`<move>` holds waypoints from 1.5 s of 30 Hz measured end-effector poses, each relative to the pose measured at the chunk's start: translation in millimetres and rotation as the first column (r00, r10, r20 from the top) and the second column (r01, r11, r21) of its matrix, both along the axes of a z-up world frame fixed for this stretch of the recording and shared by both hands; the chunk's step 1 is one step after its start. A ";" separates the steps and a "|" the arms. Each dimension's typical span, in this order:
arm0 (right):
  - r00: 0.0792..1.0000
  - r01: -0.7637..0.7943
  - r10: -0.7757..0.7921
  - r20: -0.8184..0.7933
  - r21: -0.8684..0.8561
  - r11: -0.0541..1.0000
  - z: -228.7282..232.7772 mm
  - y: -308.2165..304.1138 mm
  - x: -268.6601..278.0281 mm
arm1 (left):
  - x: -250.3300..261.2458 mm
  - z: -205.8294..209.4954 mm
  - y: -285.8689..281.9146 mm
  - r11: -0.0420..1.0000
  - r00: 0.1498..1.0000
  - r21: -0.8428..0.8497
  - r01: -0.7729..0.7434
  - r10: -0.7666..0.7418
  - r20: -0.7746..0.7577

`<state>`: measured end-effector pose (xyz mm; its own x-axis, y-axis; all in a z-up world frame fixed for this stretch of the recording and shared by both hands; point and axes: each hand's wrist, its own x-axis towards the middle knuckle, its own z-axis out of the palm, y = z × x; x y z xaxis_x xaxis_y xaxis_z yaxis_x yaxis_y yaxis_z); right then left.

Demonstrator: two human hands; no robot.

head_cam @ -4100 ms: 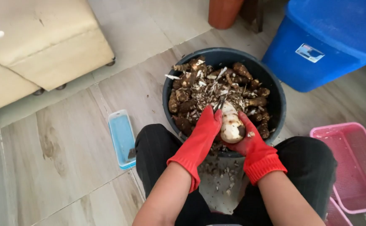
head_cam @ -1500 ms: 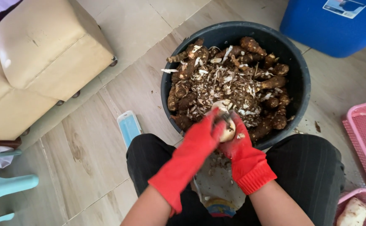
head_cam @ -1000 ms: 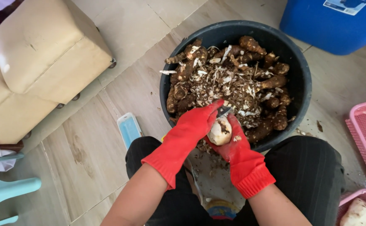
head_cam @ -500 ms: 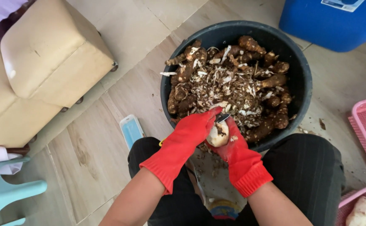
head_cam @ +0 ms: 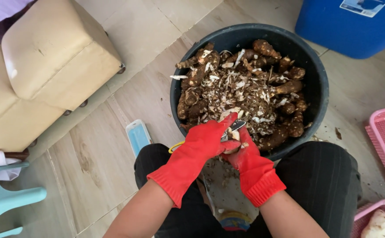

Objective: The person sits on the floor and uses a peeler to remove the skin from yams. They hold the yam in one hand and the peeler in the other, scraping off the outer layer into a large black bowl filled with yams and peels.

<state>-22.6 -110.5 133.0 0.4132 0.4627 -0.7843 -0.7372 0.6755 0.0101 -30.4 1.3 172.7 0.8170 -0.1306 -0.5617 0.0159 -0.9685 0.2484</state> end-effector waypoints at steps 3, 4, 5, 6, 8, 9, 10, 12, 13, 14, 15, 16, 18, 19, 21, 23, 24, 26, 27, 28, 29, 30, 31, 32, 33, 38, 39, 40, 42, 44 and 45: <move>0.999 0.034 -0.034 -0.004 0.002 0.999 -11.7 0.9 -6.2 | -3.7 10.0 -4.7 0.998 0.998 -0.026 0.056 -0.057 -0.038; 0.999 0.032 -0.032 -0.004 0.003 0.999 -15.3 1.7 -6.2 | -4.8 9.0 -4.8 0.998 0.998 -0.025 0.055 -0.056 -0.037; 0.999 0.048 -0.048 -0.004 0.006 0.999 -18.8 2.6 -6.1 | -5.8 8.1 -4.9 0.998 0.998 0.013 0.059 -0.058 -0.020; 0.998 0.062 -0.062 -0.003 0.010 0.998 -21.9 4.5 -5.0 | -6.0 7.7 -4.0 0.997 0.998 0.053 0.061 -0.061 -0.001; 0.997 0.082 -0.082 -0.004 0.012 0.997 -29.0 4.9 -4.7 | -1.6 8.6 5.0 0.996 0.998 0.081 0.049 -0.051 0.027; 0.995 0.103 -0.103 -0.007 0.012 0.995 -33.0 3.8 -5.6 | 0.0 8.5 8.3 0.994 0.998 0.105 0.038 -0.044 0.054; 0.995 0.101 -0.101 -0.007 0.011 0.995 -35.7 3.9 -6.4 | 1.1 5.8 8.5 0.994 0.998 0.105 0.037 -0.042 0.053; 0.993 0.105 -0.107 -0.049 -0.025 0.994 -40.5 6.2 -8.0 | 3.3 1.4 10.6 0.994 0.996 0.102 0.043 -0.050 0.070; 0.993 0.104 -0.105 -0.049 -0.022 0.994 -41.0 7.4 -7.0 | 1.1 0.0 10.9 0.994 0.996 0.104 0.041 -0.048 0.071; 0.992 0.111 -0.111 -0.065 -0.009 0.994 -42.2 7.6 -5.7 | -0.4 -2.3 10.2 0.995 0.996 0.090 0.048 -0.055 0.074; 0.990 0.119 -0.118 -0.082 0.005 0.993 -43.5 7.7 -4.6 | -2.1 -4.6 9.5 0.996 0.995 0.075 0.056 -0.062 0.077; 0.990 0.119 -0.118 -0.083 0.004 0.993 -44.4 6.8 -4.6 | -3.7 -7.5 8.9 0.996 0.995 0.075 0.056 -0.062 0.076; 0.982 0.139 -0.132 -0.132 0.040 0.990 -46.7 5.5 -4.3 | -7.0 -13.7 8.1 0.995 0.992 0.083 0.059 -0.067 0.102; 0.983 0.136 -0.130 -0.132 0.039 0.990 -47.6 5.1 -3.6 | -10.1 -11.8 4.9 0.995 0.993 0.082 0.057 -0.065 0.103; 0.975 0.150 -0.134 -0.179 0.078 0.986 -47.2 7.1 -1.7 | -16.5 -5.3 0.8 0.994 0.991 0.051 0.094 -0.098 0.090; 0.971 0.154 -0.133 -0.198 0.098 0.983 -47.5 8.3 0.6 | -12.5 4.2 4.8 1.000 0.998 -0.004 0.021 -0.021 0.067; 0.965 0.170 -0.142 -0.221 0.114 0.979 -47.5 6.8 1.4 | -10.0 8.8 5.0 0.997 0.998 -0.061 -0.042 0.044 0.036; 0.958 0.190 -0.155 -0.241 0.129 0.973 -47.2 4.3 2.9 | 1.7 10.3 11.1 0.999 0.998 -0.005 -0.048 0.048 0.049; 0.951 0.206 -0.163 -0.264 0.144 0.968 -47.2 3.4 3.7 | 7.7 10.8 14.4 0.997 0.997 0.052 -0.059 0.056 0.062; 0.951 0.205 -0.163 -0.264 0.141 0.968 -45.0 3.7 1.6 | 7.4 14.5 12.9 0.997 0.997 0.049 -0.059 0.056 0.061; 0.953 0.206 -0.170 -0.251 0.125 0.970 -42.7 4.1 -0.6 | 7.2 18.3 11.5 0.997 0.998 0.064 -0.030 0.026 0.054; 0.957 0.206 -0.176 -0.232 0.114 0.972 -39.9 6.7 0.5 | 9.4 23.1 11.9 0.997 0.999 0.083 -0.001 -0.004 0.053; 0.958 0.204 -0.174 -0.227 0.116 0.972 -40.7 7.1 3.6 | 11.1 24.1 11.1 0.996 0.998 0.085 -0.002 -0.003 0.059; 0.985 0.123 -0.114 -0.130 0.063 0.990 -42.2 7.2 1.9 | 8.7 24.3 10.0 0.995 0.998 0.091 0.028 -0.033 0.051; 0.998 0.046 -0.046 -0.035 0.003 0.999 -43.9 7.1 0.3 | 6.5 24.3 8.9 0.994 0.997 0.097 0.058 -0.063 0.044; 0.966 -0.066 0.088 0.245 -0.099 0.993 -70.2 4.1 -4.7 | 2.4 -6.0 16.7 0.990 0.992 0.116 0.076 -0.088 0.096; 0.923 -0.103 0.151 0.353 -0.153 0.983 -75.7 3.6 -7.6 | -0.3 -7.8 17.1 0.989 0.990 0.122 0.080 -0.093 0.102; 0.923 -0.105 0.153 0.353 -0.152 0.983 -77.1 5.5 -5.7 | -1.0 -9.4 17.7 0.989 0.991 0.123 0.078 -0.091 0.102; 0.999 0.048 -0.048 -0.003 0.044 0.998 -79.5 10.2 -2.7 | -3.3 -12.1 19.8 0.989 0.985 0.108 0.101 -0.114 0.128; 0.998 0.033 -0.031 -0.047 0.043 0.999 -90.3 10.9 0.2 | -4.5 -13.3 20.8 0.991 0.985 0.089 0.099 -0.111 0.133; 0.996 0.020 -0.016 -0.090 0.043 0.999 -95.6 10.2 2.2 | -4.4 -14.0 20.5 0.993 0.984 0.070 0.100 -0.109 0.138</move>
